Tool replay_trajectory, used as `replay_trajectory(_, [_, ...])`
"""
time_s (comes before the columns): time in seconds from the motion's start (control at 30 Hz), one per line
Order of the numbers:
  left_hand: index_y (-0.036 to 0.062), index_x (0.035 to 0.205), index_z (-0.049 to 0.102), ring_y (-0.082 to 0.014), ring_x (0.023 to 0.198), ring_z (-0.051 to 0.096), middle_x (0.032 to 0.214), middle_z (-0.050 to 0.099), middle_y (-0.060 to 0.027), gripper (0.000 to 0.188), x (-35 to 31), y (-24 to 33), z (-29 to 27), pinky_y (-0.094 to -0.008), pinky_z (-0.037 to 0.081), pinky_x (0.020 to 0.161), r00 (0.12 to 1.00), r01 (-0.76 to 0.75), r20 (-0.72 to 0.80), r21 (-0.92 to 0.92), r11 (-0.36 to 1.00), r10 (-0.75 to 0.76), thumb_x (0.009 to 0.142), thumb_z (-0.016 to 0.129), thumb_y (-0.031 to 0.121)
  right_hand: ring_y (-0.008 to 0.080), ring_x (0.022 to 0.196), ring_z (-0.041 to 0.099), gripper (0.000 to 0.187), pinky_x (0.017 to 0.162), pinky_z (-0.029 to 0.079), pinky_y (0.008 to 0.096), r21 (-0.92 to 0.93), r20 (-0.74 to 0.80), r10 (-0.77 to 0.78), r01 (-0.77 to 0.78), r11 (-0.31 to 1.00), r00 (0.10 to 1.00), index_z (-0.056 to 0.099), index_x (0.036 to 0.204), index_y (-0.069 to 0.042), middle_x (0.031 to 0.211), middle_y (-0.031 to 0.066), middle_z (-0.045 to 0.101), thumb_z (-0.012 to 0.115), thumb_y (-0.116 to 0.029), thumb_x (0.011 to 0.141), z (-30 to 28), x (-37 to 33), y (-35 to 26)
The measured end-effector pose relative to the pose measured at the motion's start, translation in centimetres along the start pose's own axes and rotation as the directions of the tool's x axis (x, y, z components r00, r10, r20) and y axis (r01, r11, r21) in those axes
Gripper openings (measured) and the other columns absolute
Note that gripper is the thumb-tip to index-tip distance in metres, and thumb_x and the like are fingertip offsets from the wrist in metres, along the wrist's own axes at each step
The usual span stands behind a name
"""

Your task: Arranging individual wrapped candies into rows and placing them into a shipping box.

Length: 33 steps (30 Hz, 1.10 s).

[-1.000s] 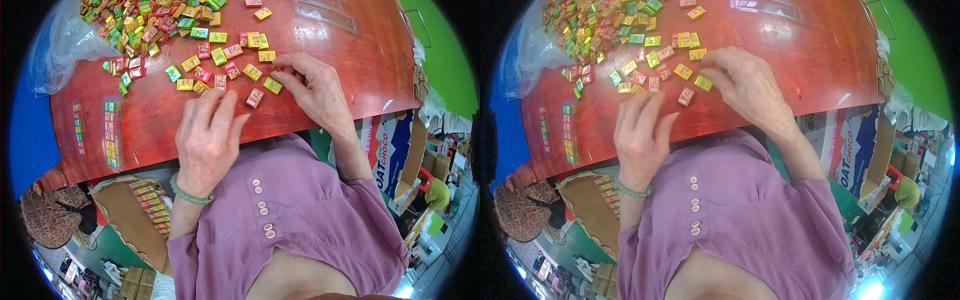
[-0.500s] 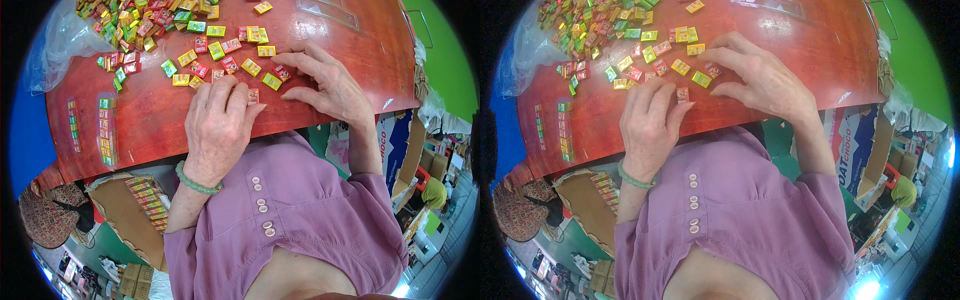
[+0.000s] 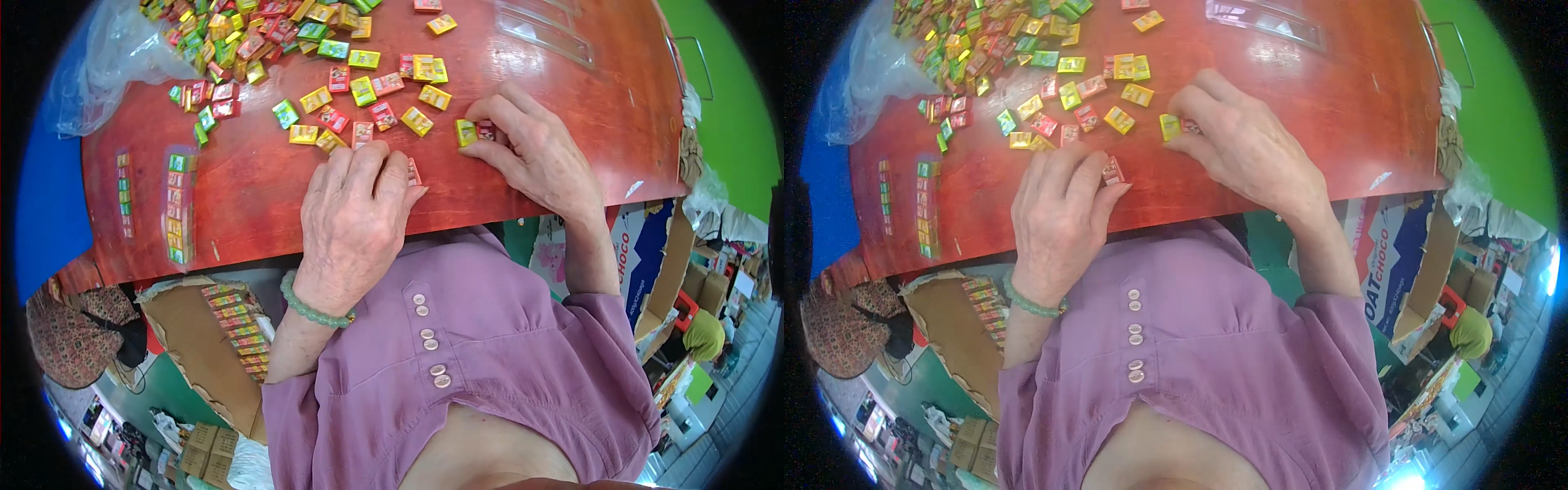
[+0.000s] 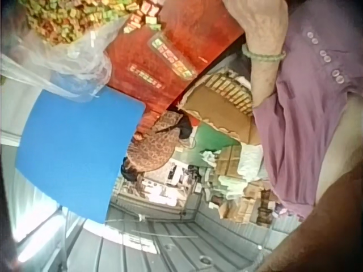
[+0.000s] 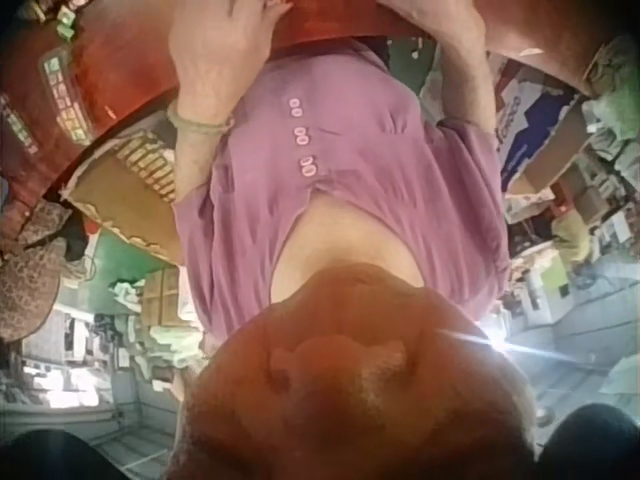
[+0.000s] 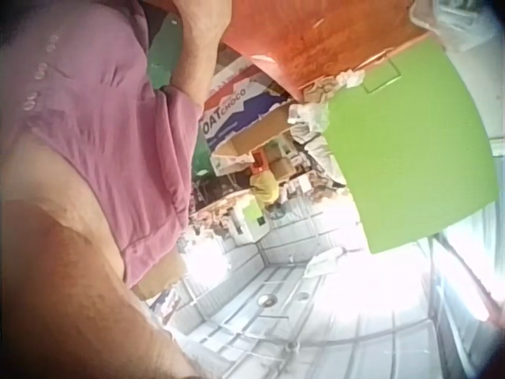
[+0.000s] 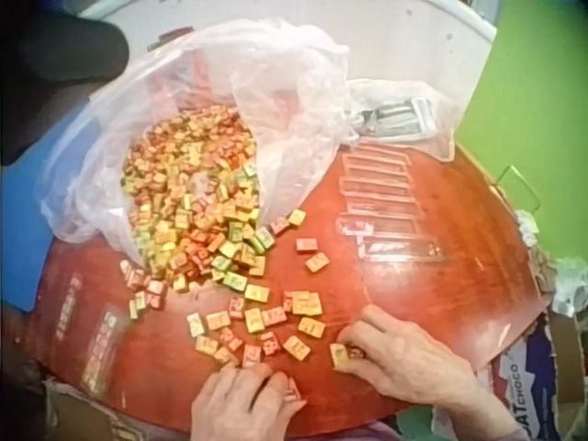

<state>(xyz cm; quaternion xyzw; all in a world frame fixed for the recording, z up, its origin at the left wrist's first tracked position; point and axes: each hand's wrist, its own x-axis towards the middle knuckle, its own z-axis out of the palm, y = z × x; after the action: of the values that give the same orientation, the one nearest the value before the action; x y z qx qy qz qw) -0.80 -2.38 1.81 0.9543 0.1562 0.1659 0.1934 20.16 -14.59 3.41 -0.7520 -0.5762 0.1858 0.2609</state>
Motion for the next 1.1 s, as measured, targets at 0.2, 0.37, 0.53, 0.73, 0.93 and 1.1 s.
replay_trajectory(0.2, [0.0013,0.111,0.068,-0.0307,0.091,0.062,0.106,0.062,-0.0123,0.034,-1.3,-1.5,-0.8,-0.0409,0.054,0.077,0.964,0.063,-0.262,0.061,0.996,-0.045,0.082,0.081,0.013,0.0311,0.088,0.065,0.028,0.076,0.053,0.0398,-0.022,-0.021,0.04,-0.041,0.999,0.999,0.063,0.111,-0.003,0.101,0.0119,0.06,0.077,-0.013,0.088,0.7,0.5,-0.8])
replay_trajectory(0.37, [0.0014,0.115,0.067,-0.0319,0.093,0.063,0.107,0.063,-0.0133,0.034,-1.8,-2.0,-1.3,-0.042,0.054,0.079,0.968,0.165,-0.205,0.086,0.983,-0.144,0.085,0.079,0.012,0.0357,0.095,0.066,0.031,0.081,0.054,0.042,-0.073,-0.04,-0.002,-0.001,0.997,0.999,0.064,0.116,-0.004,0.106,0.0138,0.062,0.076,-0.013,0.088,1.6,1.6,-1.7])
replay_trajectory(0.53, [0.0007,0.116,0.066,-0.0328,0.094,0.063,0.108,0.063,-0.0138,0.034,-2.1,-2.6,-1.7,-0.0422,0.054,0.08,0.969,0.193,-0.176,0.116,0.974,-0.171,0.087,0.077,0.012,0.0364,0.098,0.066,0.036,0.083,0.055,0.0424,-0.091,-0.014,-0.056,0.054,0.994,0.998,0.065,0.122,-0.006,0.11,0.0151,0.062,0.075,-0.014,0.089,1.7,2.2,-2.4])
replay_trajectory(0.73, [0.0001,0.116,0.065,-0.034,0.097,0.063,0.11,0.064,-0.0155,0.033,-1.9,-3.5,-1.3,-0.0435,0.055,0.082,0.951,0.209,-0.253,0.09,0.974,-0.18,0.087,0.076,0.01,0.0344,0.099,0.067,0.034,0.084,0.055,0.0434,-0.089,0.033,-0.073,0.076,0.993,0.997,0.066,0.121,-0.007,0.111,0.0145,0.062,0.075,-0.016,0.089,2.3,2.6,-2.5])
replay_trajectory(0.93, [-0.0007,0.119,0.063,-0.0354,0.097,0.065,0.106,0.062,-0.0161,0.036,-0.1,-3.3,-1.6,-0.0448,0.056,0.081,0.96,0.246,-0.151,0.048,0.968,-0.236,0.086,0.075,0.008,0.0343,0.098,0.066,0.027,0.083,0.054,0.0436,-0.11,-0.012,-0.092,0.09,0.99,0.996,0.066,0.112,-0.005,0.109,0.0142,0.063,0.075,-0.017,0.089,2.9,2.6,-2.4])
replay_trajectory(1.1, [0.0006,0.112,0.062,-0.0352,0.092,0.066,0.103,0.061,-0.0157,0.034,0.2,-4.0,-1.4,-0.0446,0.056,0.075,0.971,0.209,-0.103,-0.085,0.974,-0.217,0.083,0.077,0.008,0.0358,0.098,0.066,0.029,0.081,0.054,0.044,-0.082,-0.022,-0.043,0.041,0.996,0.999,0.065,0.114,-0.005,0.109,0.0148,0.062,0.075,-0.017,0.09,2.9,2.9,-2.4])
